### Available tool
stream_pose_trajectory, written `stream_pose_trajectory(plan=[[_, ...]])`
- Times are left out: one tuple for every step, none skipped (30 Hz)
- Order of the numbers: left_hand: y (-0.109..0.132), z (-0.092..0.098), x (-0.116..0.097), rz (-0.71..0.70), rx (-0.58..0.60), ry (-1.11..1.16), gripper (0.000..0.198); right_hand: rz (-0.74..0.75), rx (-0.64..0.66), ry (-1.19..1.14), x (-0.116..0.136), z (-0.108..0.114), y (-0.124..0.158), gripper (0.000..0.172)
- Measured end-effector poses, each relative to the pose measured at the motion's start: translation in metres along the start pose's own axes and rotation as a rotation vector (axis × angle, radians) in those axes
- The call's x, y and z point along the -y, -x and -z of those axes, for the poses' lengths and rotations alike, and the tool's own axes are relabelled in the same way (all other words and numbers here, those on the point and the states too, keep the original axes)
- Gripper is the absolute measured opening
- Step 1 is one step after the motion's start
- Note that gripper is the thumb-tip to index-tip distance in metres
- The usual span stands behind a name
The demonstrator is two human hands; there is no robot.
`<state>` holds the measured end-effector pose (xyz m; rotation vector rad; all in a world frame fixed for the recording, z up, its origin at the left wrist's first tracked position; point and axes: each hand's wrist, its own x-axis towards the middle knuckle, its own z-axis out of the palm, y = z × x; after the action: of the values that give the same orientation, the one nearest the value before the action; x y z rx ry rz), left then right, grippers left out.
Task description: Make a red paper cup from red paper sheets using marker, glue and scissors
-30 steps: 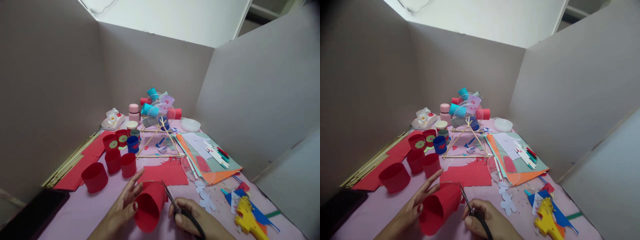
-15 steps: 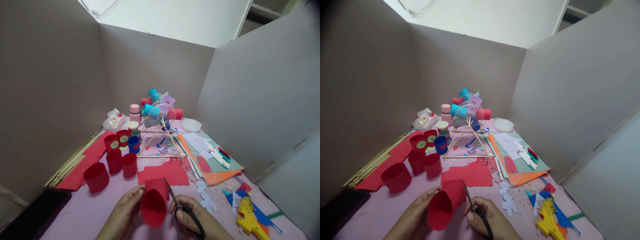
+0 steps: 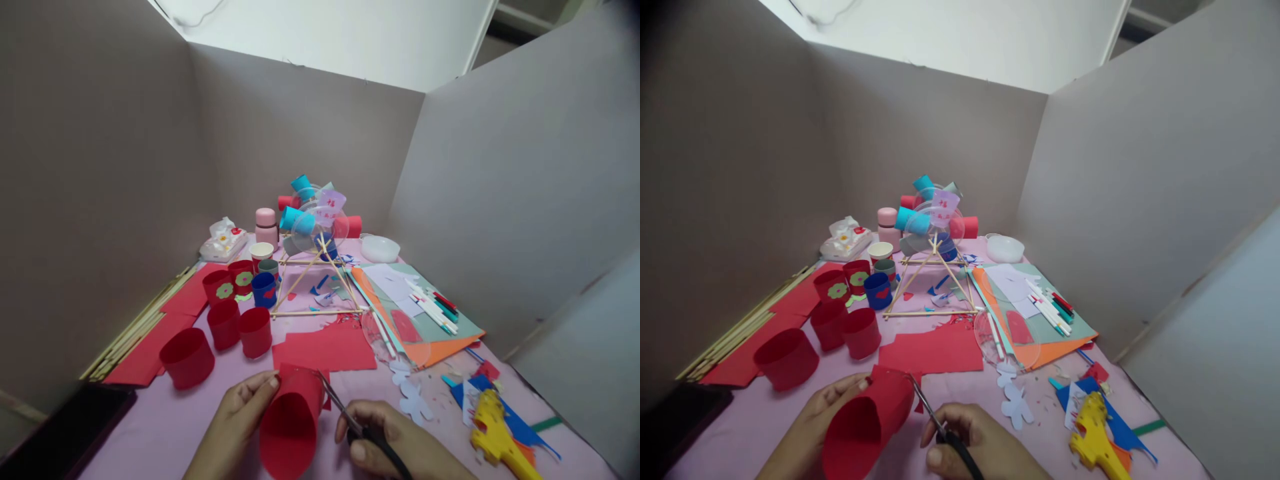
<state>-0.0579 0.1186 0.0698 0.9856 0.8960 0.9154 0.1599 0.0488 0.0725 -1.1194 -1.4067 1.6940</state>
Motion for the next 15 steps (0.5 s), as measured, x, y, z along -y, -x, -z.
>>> stream_pose_trajectory(plan=[[0.000,0.001,0.000,0.001,-0.005,-0.002,0.034,0.001,0.011,-0.005,0.000,0.001,0.001,0.058],[-0.001,0.001,0.000,0.002,-0.012,-0.006,0.035,0.001,0.020,-0.011,0.000,0.001,0.002,0.057],[-0.001,0.002,-0.001,0.004,-0.017,-0.016,0.036,-0.001,0.027,-0.013,0.000,0.002,0.003,0.056],[-0.002,0.002,-0.001,0.003,-0.022,-0.033,0.036,-0.006,0.033,-0.013,0.000,0.002,0.004,0.056],[-0.002,0.003,-0.001,0.002,-0.028,-0.050,0.036,-0.015,0.038,-0.011,0.000,0.003,0.005,0.056],[-0.002,0.003,-0.001,0.002,-0.030,-0.065,0.037,-0.025,0.043,-0.012,0.000,0.003,0.006,0.056],[-0.002,0.002,-0.002,0.002,-0.029,-0.077,0.037,-0.037,0.048,-0.015,0.001,0.003,0.007,0.056],[-0.001,0.002,-0.002,0.004,-0.026,-0.083,0.037,-0.050,0.057,-0.019,0.001,0.003,0.007,0.055],[-0.001,0.002,-0.001,0.007,-0.024,-0.089,0.037,-0.058,0.066,-0.020,0.001,0.004,0.008,0.054],[0.000,0.002,-0.001,0.008,-0.020,-0.094,0.036,-0.066,0.073,-0.018,0.000,0.006,0.008,0.053],[0.000,0.002,-0.001,0.007,-0.012,-0.104,0.035,-0.071,0.082,-0.010,-0.001,0.008,0.009,0.052],[0.000,0.002,-0.001,0.001,-0.007,-0.114,0.033,-0.071,0.090,0.005,-0.003,0.011,0.009,0.051],[0.000,0.003,-0.002,-0.011,-0.007,-0.121,0.032,-0.066,0.095,0.027,-0.005,0.014,0.009,0.050],[0.000,0.005,-0.002,-0.028,-0.013,-0.122,0.029,-0.065,0.102,0.046,-0.007,0.018,0.009,0.051],[-0.001,0.006,-0.004,-0.047,-0.026,-0.120,0.027,-0.071,0.106,0.059,-0.008,0.022,0.010,0.051]])
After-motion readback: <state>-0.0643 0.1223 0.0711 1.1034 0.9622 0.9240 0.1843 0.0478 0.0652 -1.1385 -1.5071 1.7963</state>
